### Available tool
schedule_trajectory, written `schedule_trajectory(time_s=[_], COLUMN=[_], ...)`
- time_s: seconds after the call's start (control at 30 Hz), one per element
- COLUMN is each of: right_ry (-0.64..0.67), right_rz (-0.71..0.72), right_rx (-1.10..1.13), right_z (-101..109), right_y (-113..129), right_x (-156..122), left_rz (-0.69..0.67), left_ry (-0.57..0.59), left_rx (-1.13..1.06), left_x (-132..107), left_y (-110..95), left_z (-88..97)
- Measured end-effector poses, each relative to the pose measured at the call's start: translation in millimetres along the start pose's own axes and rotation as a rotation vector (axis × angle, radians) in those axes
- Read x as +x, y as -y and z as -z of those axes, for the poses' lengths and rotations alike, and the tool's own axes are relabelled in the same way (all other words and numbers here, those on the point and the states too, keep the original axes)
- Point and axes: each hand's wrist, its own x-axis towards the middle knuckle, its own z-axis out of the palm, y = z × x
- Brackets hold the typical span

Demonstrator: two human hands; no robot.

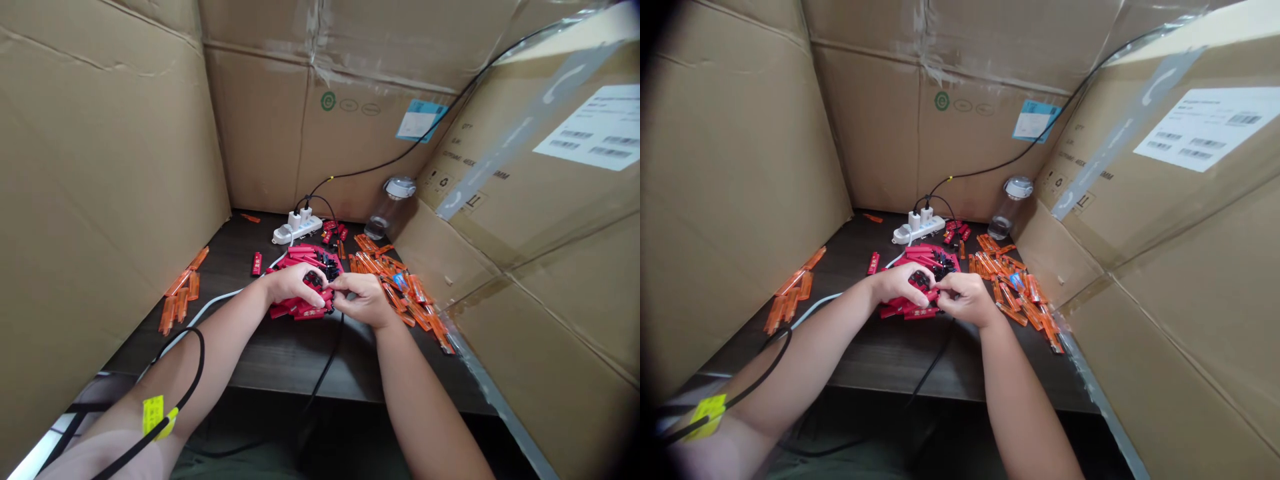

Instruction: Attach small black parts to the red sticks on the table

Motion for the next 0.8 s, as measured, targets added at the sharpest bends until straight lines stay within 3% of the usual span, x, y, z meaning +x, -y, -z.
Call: schedule_trajectory(time_s=[0.23,0.5,0.8], right_ry=[0.027,-0.052,-0.095], right_rz=[0.023,0.014,0.118], right_rx=[-0.034,-0.056,-0.066], right_z=[4.7,-1.0,-6.5], right_y=[3.6,-1.2,4.6], right_x=[2.4,-3.6,-1.1], left_rz=[-0.109,-0.163,-0.205], left_ry=[-0.042,0.021,0.036], left_rx=[0.329,0.419,0.458], left_x=[-2.6,-1.2,-2.2], left_y=[-10.7,-11.0,-13.4], left_z=[0.4,-3.9,-5.4])
